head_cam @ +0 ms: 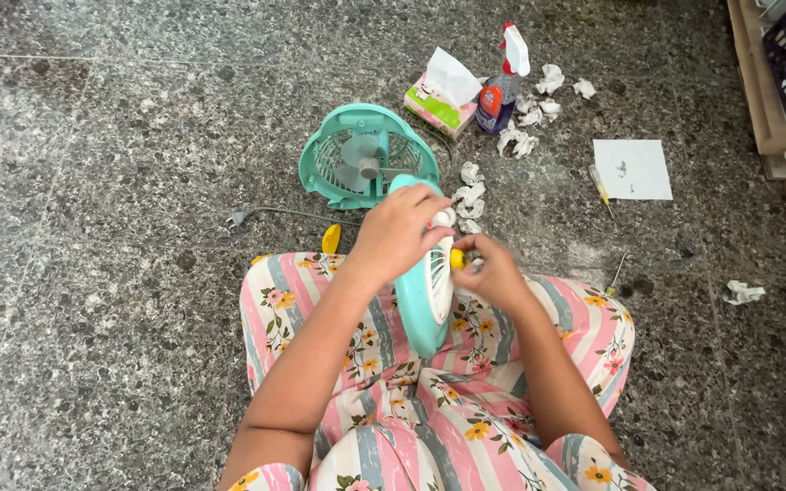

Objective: The person reassembles a small teal electric fan by hand. They attach the front grille to the fan body, align and secure the rear cover, and then snap the yellow feet into place on the base.

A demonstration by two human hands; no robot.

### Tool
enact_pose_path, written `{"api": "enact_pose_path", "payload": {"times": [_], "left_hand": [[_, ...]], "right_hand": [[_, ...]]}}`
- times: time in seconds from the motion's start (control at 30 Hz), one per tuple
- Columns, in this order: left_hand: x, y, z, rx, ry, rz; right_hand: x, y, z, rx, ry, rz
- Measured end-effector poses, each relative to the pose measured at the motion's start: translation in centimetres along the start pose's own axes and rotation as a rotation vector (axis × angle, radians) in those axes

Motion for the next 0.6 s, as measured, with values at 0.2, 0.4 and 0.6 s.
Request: {"api": "enact_pose_path", "payload": {"times": [0.2, 0.4, 0.6], "left_hand": [[-2.3, 2.5, 3.0, -0.029, 0.075, -0.027], [-2.7, 3.8, 5.4, -0.077, 0.222, -0.015], [-2.4, 4.4, 6.4, -0.093, 0.246, -0.047]], "right_hand": [[0.8, 2.5, 7.5, -0.650, 0.236, 0.000], [1.5, 2.4, 8.4, -0.797, 0.390, 0.106], [1.8, 1.6, 7.3, -0.846, 0.523, 0.088]]}}
Point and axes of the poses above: each hand's wrist, its own y-axis away from the middle knuckle, its own x-axis out of the palm, z = x × y, the point moved 9 cm from there along -y, towards the middle knuckle, and after that the axes turned 1 degree about -y, right-handed, at the moved point
